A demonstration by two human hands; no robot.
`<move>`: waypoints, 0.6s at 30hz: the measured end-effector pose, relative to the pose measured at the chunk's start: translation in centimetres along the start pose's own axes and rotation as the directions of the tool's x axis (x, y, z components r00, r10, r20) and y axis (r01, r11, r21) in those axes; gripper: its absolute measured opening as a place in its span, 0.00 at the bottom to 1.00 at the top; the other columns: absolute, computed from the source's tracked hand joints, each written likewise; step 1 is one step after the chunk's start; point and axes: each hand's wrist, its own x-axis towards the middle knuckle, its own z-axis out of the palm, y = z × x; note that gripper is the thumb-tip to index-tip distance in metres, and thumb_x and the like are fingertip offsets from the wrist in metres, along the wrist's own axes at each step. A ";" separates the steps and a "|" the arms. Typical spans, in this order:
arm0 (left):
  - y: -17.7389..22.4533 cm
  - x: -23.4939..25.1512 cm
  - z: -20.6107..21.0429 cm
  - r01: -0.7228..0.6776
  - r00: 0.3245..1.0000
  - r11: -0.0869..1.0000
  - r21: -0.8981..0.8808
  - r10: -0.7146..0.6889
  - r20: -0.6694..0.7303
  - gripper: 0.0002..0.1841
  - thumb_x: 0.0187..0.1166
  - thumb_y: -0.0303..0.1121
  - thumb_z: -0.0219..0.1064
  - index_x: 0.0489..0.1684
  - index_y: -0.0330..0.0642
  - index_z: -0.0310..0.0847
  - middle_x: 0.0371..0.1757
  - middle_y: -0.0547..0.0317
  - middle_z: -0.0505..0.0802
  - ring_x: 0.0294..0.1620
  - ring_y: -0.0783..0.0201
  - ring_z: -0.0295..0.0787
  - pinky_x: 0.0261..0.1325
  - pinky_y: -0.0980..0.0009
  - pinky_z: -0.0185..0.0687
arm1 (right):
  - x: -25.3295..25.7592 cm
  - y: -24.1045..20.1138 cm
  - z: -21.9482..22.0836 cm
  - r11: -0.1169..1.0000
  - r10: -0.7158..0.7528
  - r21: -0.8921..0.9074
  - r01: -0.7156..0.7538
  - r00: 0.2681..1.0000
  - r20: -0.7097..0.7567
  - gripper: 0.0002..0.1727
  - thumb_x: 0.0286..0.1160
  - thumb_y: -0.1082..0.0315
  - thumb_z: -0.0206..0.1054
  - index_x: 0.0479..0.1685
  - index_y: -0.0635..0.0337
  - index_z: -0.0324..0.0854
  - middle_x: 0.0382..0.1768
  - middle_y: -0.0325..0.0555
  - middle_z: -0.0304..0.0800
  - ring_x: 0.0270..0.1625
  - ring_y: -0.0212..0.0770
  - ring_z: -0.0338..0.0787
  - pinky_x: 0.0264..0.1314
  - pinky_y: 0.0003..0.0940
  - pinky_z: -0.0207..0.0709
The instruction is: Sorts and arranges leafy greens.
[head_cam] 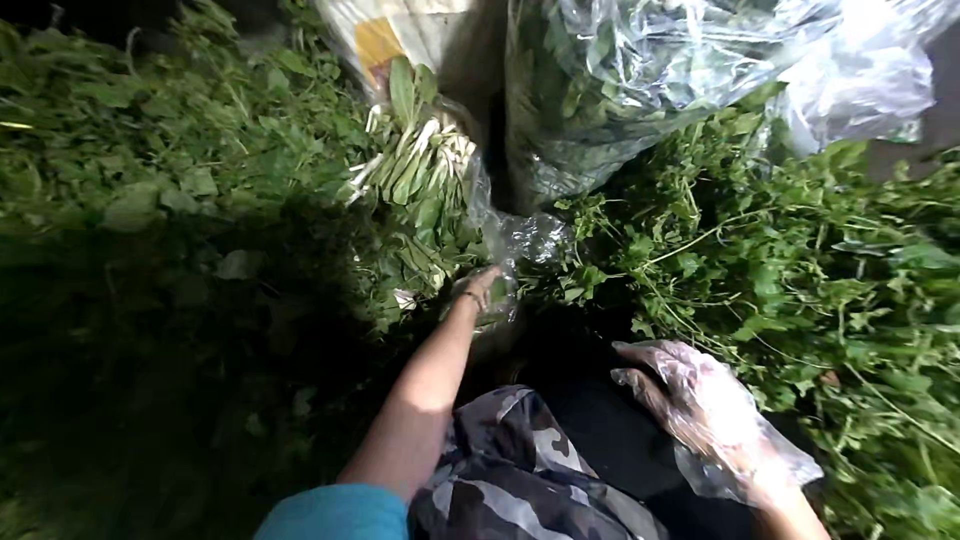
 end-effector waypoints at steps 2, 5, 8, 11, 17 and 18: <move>0.3 -2.2 -1.3 0.070 0.996 0.979 -0.189 -0.058 0.072 0.23 0.82 0.38 0.67 0.72 0.39 0.76 0.62 0.45 0.87 0.58 0.53 0.84 0.58 0.54 0.83 | 0.1 -0.1 -0.1 1.000 0.004 0.003 -0.004 1.000 0.007 0.25 0.83 0.46 0.56 0.61 0.50 0.91 0.56 0.50 0.95 0.60 0.54 0.93 0.62 0.55 0.83; -0.5 -6.0 -2.6 0.173 0.971 0.898 -0.404 -0.086 0.224 0.09 0.86 0.30 0.53 0.56 0.39 0.75 0.36 0.54 0.85 0.29 0.64 0.82 0.31 0.70 0.82 | 0.5 -0.4 -0.4 1.000 0.011 0.012 -0.011 0.999 0.035 0.24 0.83 0.47 0.58 0.62 0.50 0.90 0.56 0.51 0.94 0.60 0.55 0.93 0.62 0.56 0.83; -0.8 -9.5 -4.1 0.164 0.965 0.863 -0.478 -0.040 0.258 0.10 0.86 0.28 0.48 0.52 0.37 0.74 0.34 0.54 0.86 0.26 0.66 0.84 0.26 0.73 0.83 | 0.9 -0.9 -1.2 0.997 0.050 0.046 -0.056 0.990 0.129 0.22 0.84 0.49 0.59 0.65 0.50 0.88 0.60 0.51 0.93 0.66 0.54 0.90 0.69 0.56 0.80; 0.4 -11.7 -4.1 -0.038 0.992 0.980 -0.194 0.061 0.112 0.10 0.86 0.30 0.55 0.57 0.38 0.77 0.38 0.57 0.86 0.31 0.68 0.83 0.33 0.72 0.83 | 1.2 -0.9 -2.3 0.987 0.035 0.145 -0.066 0.978 0.206 0.22 0.86 0.52 0.60 0.68 0.52 0.87 0.64 0.51 0.90 0.69 0.53 0.87 0.75 0.54 0.76; 2.9 -10.8 -2.1 -0.247 0.966 0.831 0.499 0.248 0.064 0.36 0.84 0.50 0.66 0.80 0.28 0.68 0.78 0.25 0.76 0.81 0.33 0.69 0.79 0.36 0.64 | -1.9 -0.3 -6.8 0.978 -0.013 0.208 0.004 0.999 0.044 0.20 0.86 0.56 0.62 0.67 0.55 0.87 0.65 0.54 0.89 0.69 0.54 0.87 0.73 0.54 0.77; 3.6 -11.3 -1.9 -0.310 0.947 0.711 0.631 0.290 0.138 0.33 0.86 0.49 0.64 0.80 0.29 0.70 0.76 0.25 0.78 0.81 0.32 0.71 0.81 0.36 0.62 | -3.2 0.6 -8.1 0.986 0.026 0.167 -0.022 0.999 -0.024 0.20 0.85 0.56 0.63 0.67 0.54 0.87 0.63 0.53 0.91 0.67 0.53 0.89 0.71 0.55 0.79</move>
